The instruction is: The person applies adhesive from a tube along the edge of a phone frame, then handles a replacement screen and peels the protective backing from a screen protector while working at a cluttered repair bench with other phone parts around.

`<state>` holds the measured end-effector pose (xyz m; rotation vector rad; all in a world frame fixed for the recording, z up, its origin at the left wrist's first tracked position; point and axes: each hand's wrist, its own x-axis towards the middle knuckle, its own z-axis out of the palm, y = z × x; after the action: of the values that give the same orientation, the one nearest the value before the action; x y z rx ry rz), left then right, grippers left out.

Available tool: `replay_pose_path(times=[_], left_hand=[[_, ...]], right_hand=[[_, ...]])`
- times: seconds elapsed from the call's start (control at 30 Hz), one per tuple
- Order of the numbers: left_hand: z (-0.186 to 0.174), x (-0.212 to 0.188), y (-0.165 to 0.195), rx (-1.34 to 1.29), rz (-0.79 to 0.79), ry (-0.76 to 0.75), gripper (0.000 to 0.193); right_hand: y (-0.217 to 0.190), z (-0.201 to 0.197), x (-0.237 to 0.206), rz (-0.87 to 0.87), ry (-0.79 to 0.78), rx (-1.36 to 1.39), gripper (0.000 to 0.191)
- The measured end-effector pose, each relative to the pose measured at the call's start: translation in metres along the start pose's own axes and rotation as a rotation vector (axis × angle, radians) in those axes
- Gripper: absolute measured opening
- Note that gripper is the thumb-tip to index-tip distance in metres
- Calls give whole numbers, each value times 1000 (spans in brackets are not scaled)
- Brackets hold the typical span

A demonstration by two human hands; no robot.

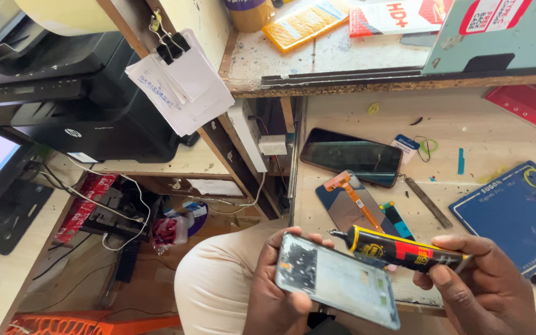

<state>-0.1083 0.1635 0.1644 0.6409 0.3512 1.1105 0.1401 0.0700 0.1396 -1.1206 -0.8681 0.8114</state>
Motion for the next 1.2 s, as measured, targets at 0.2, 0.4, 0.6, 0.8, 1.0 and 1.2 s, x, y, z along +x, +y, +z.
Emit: replay_pose_path(times=[0.2, 0.4, 0.6, 0.8, 1.0, 1.2], left_hand=[[-6, -7, -11, 300, 51, 11, 119], [-13, -10, -17, 289, 127, 14, 117], [-14, -11, -14, 292, 69, 39, 119], [-17, -9, -13, 336, 76, 43, 122], [-18, -10, -12, 361, 77, 57, 123], [-18, -11, -11, 359, 45, 64, 123]], right_hand=[[5, -4, -7, 84, 24, -47, 38], [-1, 12, -6, 49, -71, -158, 36], [-6, 24, -1, -5, -103, -293, 38], [2, 20, -1, 59, -104, -339, 40], [4, 17, -2, 88, -109, -343, 40], [-3, 20, -2, -21, -109, -380, 37]])
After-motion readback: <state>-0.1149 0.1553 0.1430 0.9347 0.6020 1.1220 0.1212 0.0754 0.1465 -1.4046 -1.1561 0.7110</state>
